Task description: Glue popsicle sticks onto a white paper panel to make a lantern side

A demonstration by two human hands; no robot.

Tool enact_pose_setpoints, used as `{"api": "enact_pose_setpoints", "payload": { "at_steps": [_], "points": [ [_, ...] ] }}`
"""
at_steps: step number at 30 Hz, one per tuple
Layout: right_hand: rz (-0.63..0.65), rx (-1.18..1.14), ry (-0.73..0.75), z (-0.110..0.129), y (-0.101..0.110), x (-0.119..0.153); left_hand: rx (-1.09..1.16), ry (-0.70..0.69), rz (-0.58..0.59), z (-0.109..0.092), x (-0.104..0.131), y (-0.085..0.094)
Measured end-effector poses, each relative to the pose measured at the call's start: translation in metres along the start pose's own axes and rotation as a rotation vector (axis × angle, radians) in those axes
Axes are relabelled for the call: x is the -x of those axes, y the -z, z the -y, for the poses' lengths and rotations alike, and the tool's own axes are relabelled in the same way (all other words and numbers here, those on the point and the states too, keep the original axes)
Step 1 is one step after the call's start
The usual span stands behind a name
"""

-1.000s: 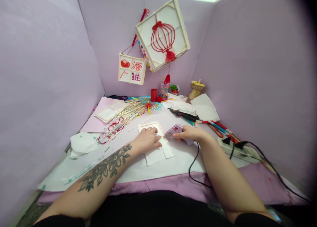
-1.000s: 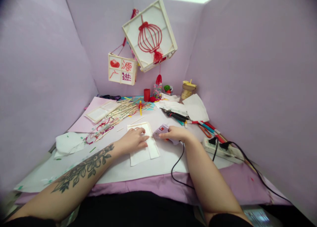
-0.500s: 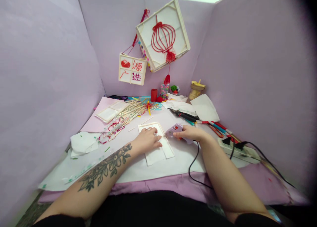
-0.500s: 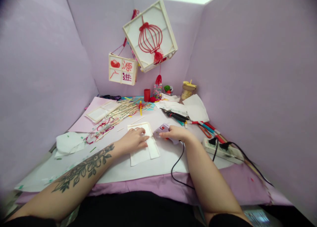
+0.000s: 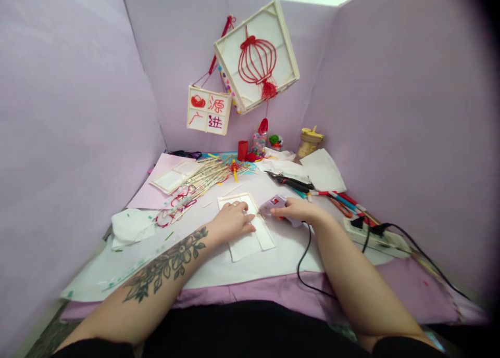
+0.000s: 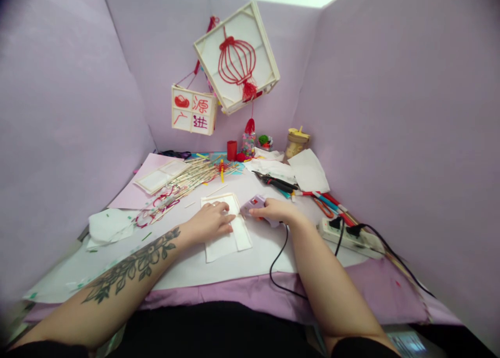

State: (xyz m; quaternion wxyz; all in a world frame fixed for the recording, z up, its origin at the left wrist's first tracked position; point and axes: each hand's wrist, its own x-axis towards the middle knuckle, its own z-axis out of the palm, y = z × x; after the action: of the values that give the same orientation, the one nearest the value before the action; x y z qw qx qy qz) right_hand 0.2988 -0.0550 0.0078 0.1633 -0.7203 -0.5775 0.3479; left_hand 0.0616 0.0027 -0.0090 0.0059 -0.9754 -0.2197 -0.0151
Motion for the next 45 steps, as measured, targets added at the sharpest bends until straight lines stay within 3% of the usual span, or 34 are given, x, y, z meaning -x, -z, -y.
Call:
{"api": "enact_pose_setpoints", "payload": {
  "at_steps": [3, 7, 17, 24, 45],
  "points": [
    [0.056, 0.040, -0.008, -0.003, -0.003, -0.005, 0.001, -0.004, -0.001, 0.001, 0.000, -0.001],
    [0.037, 0.045, 0.002, -0.005, -0.008, -0.012, 0.015, 0.000, 0.004, 0.000, 0.000, 0.000],
    [-0.162, -0.134, -0.016, 0.003, -0.021, -0.016, 0.025, 0.006, 0.009, -0.002, 0.002, 0.004],
    [-0.318, -0.391, 0.118, -0.002, -0.020, -0.020, 0.004, 0.009, 0.008, -0.007, -0.001, 0.006],
    [-0.371, -0.514, 0.145, -0.004, -0.021, -0.020, -0.023, -0.003, 0.038, -0.011, -0.002, 0.010]
  ]
}}
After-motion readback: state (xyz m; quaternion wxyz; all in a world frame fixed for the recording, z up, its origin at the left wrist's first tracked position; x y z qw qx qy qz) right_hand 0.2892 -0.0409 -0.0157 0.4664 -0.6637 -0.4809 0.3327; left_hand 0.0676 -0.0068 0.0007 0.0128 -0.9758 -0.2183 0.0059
